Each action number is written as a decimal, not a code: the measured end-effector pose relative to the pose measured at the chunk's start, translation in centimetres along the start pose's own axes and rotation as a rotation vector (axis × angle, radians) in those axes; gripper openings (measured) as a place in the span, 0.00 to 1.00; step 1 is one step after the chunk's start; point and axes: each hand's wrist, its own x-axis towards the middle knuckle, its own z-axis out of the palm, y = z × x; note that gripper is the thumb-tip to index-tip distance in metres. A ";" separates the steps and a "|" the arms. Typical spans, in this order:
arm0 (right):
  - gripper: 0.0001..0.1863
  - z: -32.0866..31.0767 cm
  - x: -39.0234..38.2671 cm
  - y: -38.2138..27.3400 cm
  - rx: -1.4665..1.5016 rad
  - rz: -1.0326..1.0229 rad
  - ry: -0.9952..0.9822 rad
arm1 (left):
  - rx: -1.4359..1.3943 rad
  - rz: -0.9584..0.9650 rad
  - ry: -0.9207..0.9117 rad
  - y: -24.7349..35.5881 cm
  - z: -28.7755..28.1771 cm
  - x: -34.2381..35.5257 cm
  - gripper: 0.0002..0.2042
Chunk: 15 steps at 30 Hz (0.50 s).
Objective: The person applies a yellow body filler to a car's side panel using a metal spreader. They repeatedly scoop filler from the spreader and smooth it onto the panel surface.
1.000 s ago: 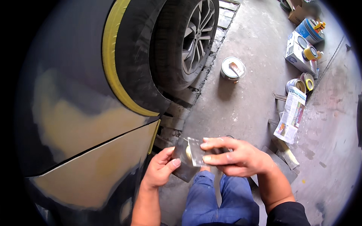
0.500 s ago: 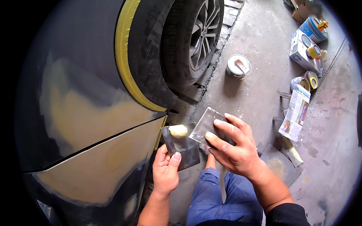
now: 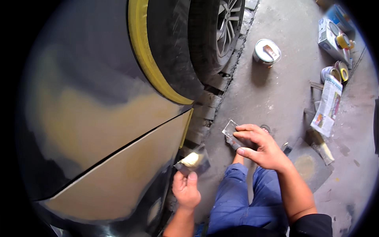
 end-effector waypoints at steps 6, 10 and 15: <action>0.25 2.1 4.5 1.5 0.052 -0.119 -0.147 | -0.283 -0.437 0.103 -3.4 -3.2 -4.6 0.15; 0.25 3.6 8.3 1.0 -0.010 -0.252 -0.200 | -0.288 -0.576 0.130 -4.1 -2.8 -5.3 0.16; 0.24 5.2 11.7 0.3 -0.074 -0.219 -0.279 | -0.235 -0.658 0.131 -4.0 -1.7 -6.1 0.16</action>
